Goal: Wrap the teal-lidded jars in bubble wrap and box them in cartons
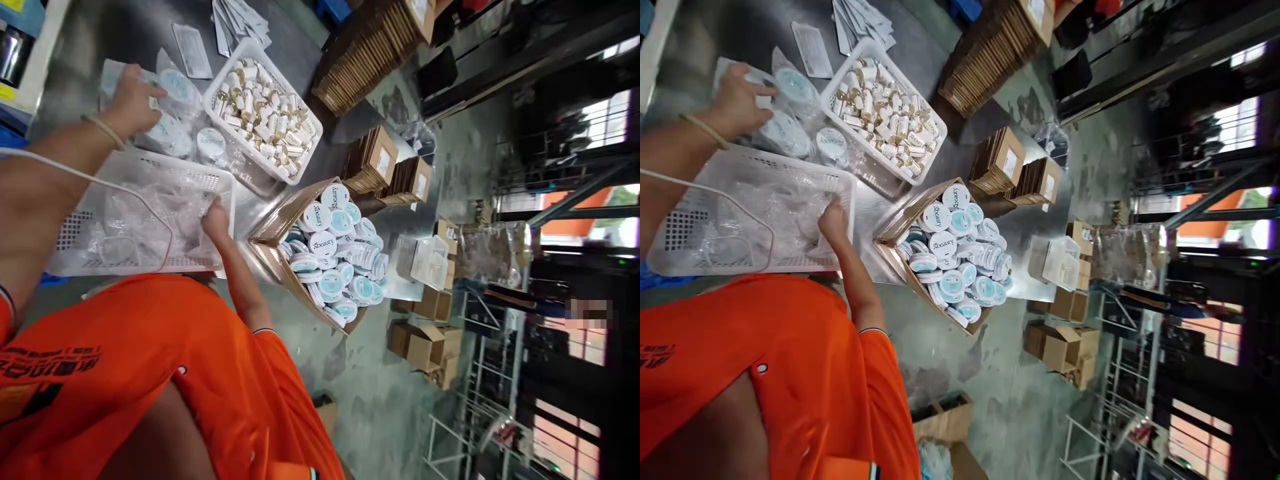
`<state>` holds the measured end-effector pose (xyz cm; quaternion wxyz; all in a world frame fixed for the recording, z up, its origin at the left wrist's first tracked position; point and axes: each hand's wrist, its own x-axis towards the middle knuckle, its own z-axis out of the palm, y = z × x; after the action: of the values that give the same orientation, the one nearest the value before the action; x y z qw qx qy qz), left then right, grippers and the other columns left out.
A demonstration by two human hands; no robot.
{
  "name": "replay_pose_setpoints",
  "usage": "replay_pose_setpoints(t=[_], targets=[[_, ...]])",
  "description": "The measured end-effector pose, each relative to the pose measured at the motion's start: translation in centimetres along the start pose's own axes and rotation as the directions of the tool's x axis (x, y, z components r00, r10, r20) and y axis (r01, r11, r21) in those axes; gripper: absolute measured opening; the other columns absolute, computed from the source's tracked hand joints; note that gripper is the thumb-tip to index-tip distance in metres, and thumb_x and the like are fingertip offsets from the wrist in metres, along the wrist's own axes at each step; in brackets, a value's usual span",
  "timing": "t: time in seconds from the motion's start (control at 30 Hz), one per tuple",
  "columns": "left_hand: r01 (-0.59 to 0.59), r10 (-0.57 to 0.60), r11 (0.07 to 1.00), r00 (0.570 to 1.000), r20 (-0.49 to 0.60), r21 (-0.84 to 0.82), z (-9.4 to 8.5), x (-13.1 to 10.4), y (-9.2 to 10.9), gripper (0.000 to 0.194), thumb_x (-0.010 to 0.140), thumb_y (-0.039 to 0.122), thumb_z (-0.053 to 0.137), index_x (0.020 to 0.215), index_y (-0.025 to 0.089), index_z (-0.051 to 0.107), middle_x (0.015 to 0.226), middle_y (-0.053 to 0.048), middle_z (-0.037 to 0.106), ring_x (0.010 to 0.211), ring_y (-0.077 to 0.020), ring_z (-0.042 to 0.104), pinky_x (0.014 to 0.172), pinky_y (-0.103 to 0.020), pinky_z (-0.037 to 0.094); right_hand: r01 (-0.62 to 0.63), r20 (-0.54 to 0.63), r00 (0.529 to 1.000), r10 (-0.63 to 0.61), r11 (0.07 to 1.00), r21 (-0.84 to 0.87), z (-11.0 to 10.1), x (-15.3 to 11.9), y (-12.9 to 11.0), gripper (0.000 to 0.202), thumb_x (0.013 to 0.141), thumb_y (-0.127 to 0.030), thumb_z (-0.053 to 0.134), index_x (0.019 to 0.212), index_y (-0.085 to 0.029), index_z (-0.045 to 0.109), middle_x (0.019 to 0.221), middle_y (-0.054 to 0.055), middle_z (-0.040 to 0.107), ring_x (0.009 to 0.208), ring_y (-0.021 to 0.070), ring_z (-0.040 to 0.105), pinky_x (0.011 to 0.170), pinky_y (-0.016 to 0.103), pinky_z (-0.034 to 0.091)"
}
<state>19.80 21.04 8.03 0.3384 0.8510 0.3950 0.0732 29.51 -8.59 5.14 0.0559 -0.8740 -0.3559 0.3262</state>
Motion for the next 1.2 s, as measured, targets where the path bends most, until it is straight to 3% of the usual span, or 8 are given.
replay_pose_setpoints(t=[0.17,0.27,0.37,0.47,0.67,0.8,0.93,1.2], targets=[[-0.139,0.155,0.968,0.986,0.06,-0.21,2.0,-8.1,3.5,0.091,0.093,0.075,0.068,0.153,0.007,0.075,0.15,-0.016,0.071,0.133,-0.0245,0.067,0.12,-0.046,0.055,0.169,0.025,0.984,-0.174,0.976,0.134,-1.6,-0.8,0.6,0.016,0.106,-0.019,0.07,0.115,-0.016,0.083,0.112,0.008,0.086,0.109,0.0247,0.081,0.102,0.033,0.064],[-0.158,0.236,0.927,0.951,0.201,-0.341,3.3,-12.8,5.2,0.095,0.079,0.072,0.088,0.152,0.014,0.071,0.145,-0.017,0.074,0.128,-0.0288,0.069,0.1,-0.039,0.066,0.414,-0.152,0.902,-0.404,0.909,0.043,-3.7,-3.2,0.8,0.014,0.108,-0.019,0.07,0.115,-0.019,0.082,0.137,0.012,0.082,0.144,0.0287,0.07,0.123,0.042,0.056],[-0.146,0.155,0.949,0.988,0.011,-0.278,4.2,-16.0,7.1,0.079,0.088,0.065,0.087,0.147,0.015,0.068,0.15,-0.021,0.066,0.128,-0.0306,0.07,0.099,-0.04,0.067,0.507,-0.165,0.829,-0.534,0.843,-0.181,-5.7,-5.9,0.1,0.022,0.111,-0.013,0.064,0.124,-0.022,0.08,0.154,0.012,0.077,0.168,0.0313,0.051,0.134,0.052,0.046],[-0.188,0.168,0.971,0.976,-0.139,-0.149,4.0,-17.5,8.8,0.06,0.098,0.057,0.077,0.144,0.02,0.068,0.155,-0.021,0.06,0.149,-0.0382,0.062,0.121,-0.054,0.059,0.531,-0.088,0.801,-0.592,0.772,-0.349,-6.4,-8.3,-1.1,0.032,0.119,-0.013,0.053,0.136,-0.025,0.077,0.157,0.008,0.077,0.169,0.0287,0.051,0.134,0.054,0.045],[-0.292,0.319,0.942,0.932,0.17,-0.167,2.3,-16.0,9.1,0.028,0.074,0.052,0.057,0.081,0.029,0.071,0.114,-0.007,0.08,0.123,-0.0377,0.077,0.121,-0.051,0.059,0.633,-0.07,0.714,-0.697,0.685,-0.361,-7.0,-9.5,0.7,0.037,0.123,-0.014,0.048,0.132,-0.03,0.08,0.151,-0.002,0.08,0.164,0.0209,0.057,0.136,0.045,0.048],[-0.318,0.322,0.947,0.942,0.093,-0.053,1.1,-15.7,9.0,0.035,0.076,0.052,0.047,0.089,0.031,0.073,0.105,-0.004,0.08,0.123,-0.0387,0.078,0.126,-0.056,0.058,0.359,-0.346,0.831,-0.435,0.896,-0.263,-12.2,-8.8,7.0,0.036,0.115,-0.007,0.056,0.141,-0.018,0.078,0.158,0.009,0.076,0.155,0.0225,0.064,0.134,0.04,0.051],[-0.41,0.406,0.912,0.904,0.135,0.007,1.9,-15.2,9.0,0.048,0.081,0.066,0.054,0.108,0.031,0.072,0.123,-0.008,0.079,0.124,-0.039,0.077,0.123,-0.054,0.06,-0.144,-0.562,0.824,-0.064,0.937,-0.318,-17.4,-7.5,13.6,0.048,0.117,-0.005,0.046,0.161,-0.009,0.064,0.176,0.025,0.057,0.167,0.0361,0.05,0.131,0.059,0.05],[-0.34,0.333,0.94,0.928,0.168,0.016,5.3,-13.4,9.6,0.038,0.089,0.036,0.055,0.119,0.019,0.072,0.131,-0.016,0.079,0.13,-0.0324,0.074,0.124,-0.048,0.058,-0.124,-0.443,0.891,-0.102,0.883,-0.453,-19.4,-4.8,16.5,0.042,0.118,-0.007,0.041,0.146,-0.005,0.072,0.155,0.029,0.068,0.14,0.0283,0.065,0.122,0.048,0.051]])
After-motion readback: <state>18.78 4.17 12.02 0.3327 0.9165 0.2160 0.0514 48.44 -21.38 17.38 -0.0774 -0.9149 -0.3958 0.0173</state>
